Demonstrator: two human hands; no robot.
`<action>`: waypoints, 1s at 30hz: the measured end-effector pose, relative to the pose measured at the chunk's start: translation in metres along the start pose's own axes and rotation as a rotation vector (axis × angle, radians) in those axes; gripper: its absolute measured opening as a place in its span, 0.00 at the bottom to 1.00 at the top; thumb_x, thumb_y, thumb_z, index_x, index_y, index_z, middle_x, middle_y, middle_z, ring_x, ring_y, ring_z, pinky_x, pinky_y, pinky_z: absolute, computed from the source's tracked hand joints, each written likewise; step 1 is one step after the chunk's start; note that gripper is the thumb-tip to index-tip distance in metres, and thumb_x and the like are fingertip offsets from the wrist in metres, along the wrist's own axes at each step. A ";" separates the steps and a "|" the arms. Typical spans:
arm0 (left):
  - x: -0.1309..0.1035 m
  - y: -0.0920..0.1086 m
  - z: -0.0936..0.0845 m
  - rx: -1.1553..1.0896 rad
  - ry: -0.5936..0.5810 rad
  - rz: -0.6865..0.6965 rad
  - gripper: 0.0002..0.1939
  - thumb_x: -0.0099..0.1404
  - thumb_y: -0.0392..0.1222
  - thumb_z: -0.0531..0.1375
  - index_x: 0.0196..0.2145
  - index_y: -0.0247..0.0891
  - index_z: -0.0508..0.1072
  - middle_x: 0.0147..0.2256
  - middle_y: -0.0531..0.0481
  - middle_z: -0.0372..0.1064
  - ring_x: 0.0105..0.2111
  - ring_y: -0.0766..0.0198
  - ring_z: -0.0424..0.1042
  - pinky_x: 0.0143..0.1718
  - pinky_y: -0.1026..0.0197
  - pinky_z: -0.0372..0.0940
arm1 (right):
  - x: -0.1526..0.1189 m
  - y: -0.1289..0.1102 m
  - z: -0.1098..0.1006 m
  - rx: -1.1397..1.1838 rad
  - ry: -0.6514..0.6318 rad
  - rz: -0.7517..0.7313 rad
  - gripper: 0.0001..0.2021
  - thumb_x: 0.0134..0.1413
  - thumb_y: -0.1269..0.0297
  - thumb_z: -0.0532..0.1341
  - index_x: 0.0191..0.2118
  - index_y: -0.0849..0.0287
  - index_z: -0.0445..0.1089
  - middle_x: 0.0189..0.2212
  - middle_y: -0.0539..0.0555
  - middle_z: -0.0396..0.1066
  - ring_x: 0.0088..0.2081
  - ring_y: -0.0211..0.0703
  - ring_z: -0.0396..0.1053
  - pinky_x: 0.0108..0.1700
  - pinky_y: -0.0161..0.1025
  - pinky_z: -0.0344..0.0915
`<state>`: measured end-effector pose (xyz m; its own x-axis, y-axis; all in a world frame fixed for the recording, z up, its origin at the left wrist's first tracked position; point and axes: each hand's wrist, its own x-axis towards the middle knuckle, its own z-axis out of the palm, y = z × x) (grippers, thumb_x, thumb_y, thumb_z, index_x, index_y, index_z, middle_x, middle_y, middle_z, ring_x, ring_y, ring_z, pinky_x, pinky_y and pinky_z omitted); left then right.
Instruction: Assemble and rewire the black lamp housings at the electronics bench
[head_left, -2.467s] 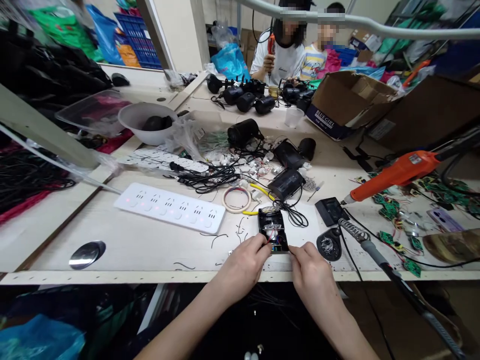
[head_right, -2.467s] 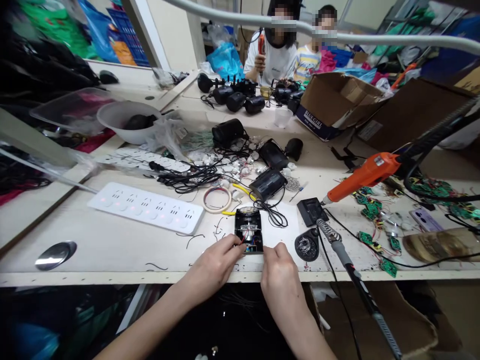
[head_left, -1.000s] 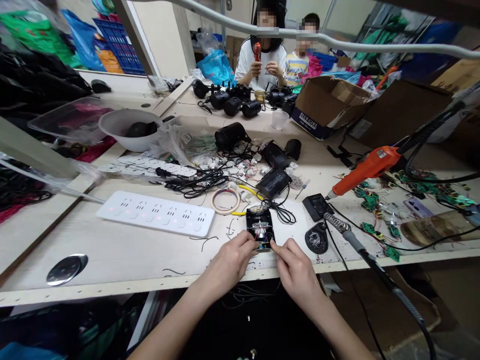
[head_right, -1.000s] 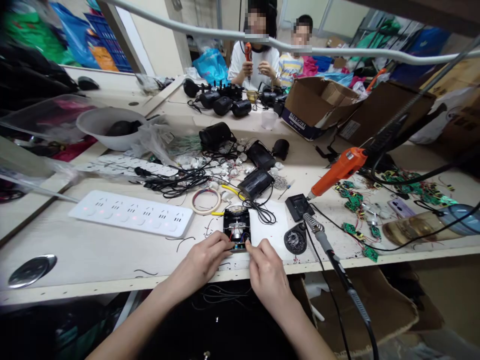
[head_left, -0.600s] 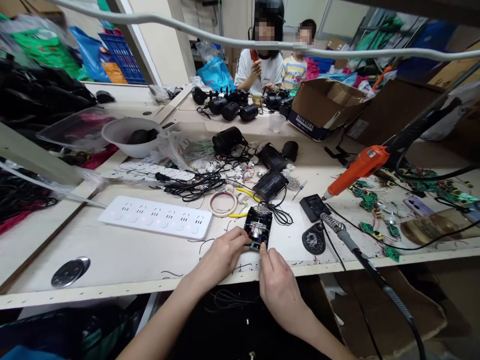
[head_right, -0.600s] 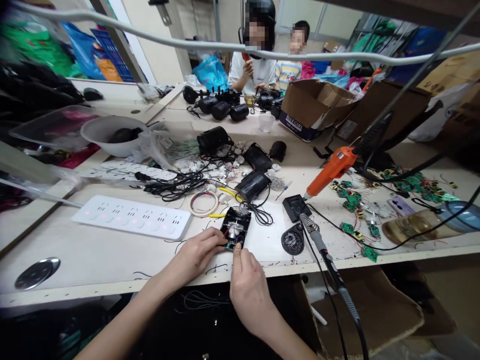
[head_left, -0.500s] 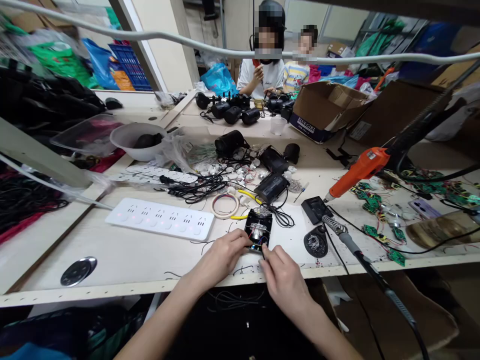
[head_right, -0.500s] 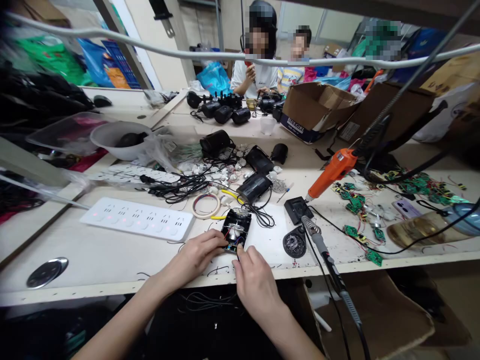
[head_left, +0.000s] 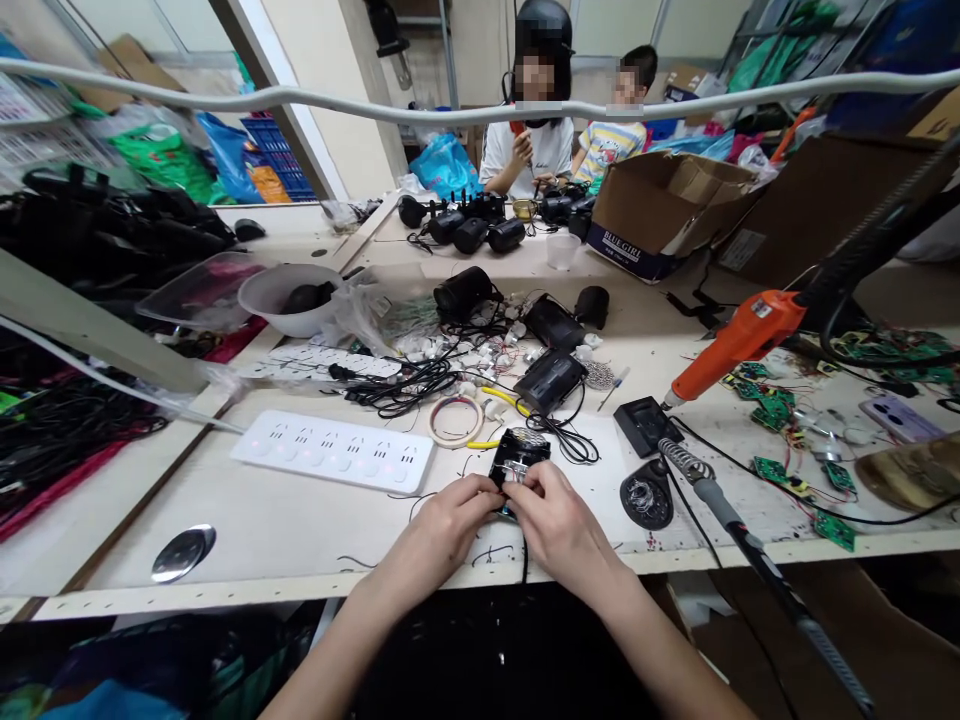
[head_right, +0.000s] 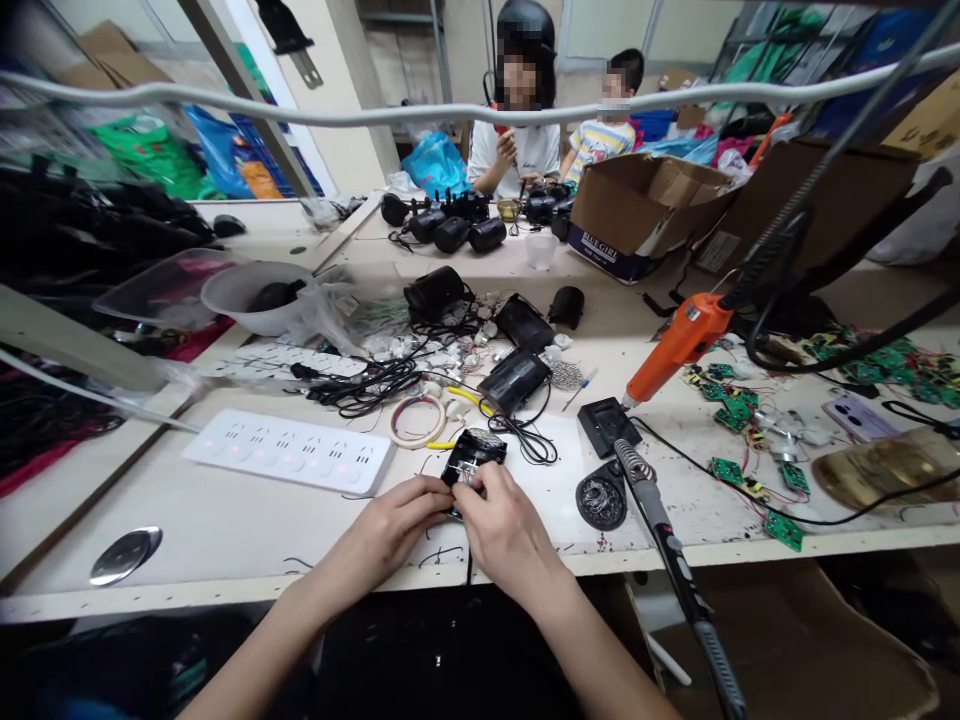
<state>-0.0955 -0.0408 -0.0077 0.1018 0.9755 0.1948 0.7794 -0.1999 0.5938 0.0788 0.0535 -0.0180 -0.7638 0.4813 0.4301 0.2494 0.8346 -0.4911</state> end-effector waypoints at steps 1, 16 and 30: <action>0.000 0.000 0.000 0.002 0.001 0.009 0.15 0.71 0.31 0.49 0.48 0.39 0.72 0.46 0.44 0.71 0.44 0.62 0.73 0.47 0.60 0.71 | -0.002 0.003 0.001 0.003 0.011 -0.012 0.14 0.66 0.71 0.52 0.49 0.64 0.73 0.36 0.58 0.62 0.37 0.45 0.65 0.37 0.40 0.71; -0.002 -0.002 0.003 0.011 0.027 0.050 0.19 0.70 0.29 0.49 0.54 0.39 0.69 0.45 0.44 0.69 0.42 0.62 0.72 0.43 0.61 0.72 | -0.025 0.009 -0.014 0.245 0.242 0.081 0.17 0.64 0.75 0.55 0.54 0.56 0.71 0.36 0.55 0.65 0.38 0.42 0.68 0.38 0.38 0.71; -0.007 -0.007 0.009 0.106 0.111 0.095 0.22 0.69 0.28 0.49 0.57 0.41 0.68 0.48 0.42 0.70 0.45 0.61 0.74 0.44 0.59 0.74 | -0.028 -0.002 0.005 0.263 0.202 0.106 0.13 0.65 0.72 0.56 0.50 0.58 0.73 0.36 0.56 0.65 0.36 0.43 0.69 0.37 0.39 0.72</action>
<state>-0.0959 -0.0451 -0.0205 0.1137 0.9355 0.3344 0.8311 -0.2740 0.4840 0.0968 0.0370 -0.0336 -0.6019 0.6269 0.4947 0.1392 0.6924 -0.7080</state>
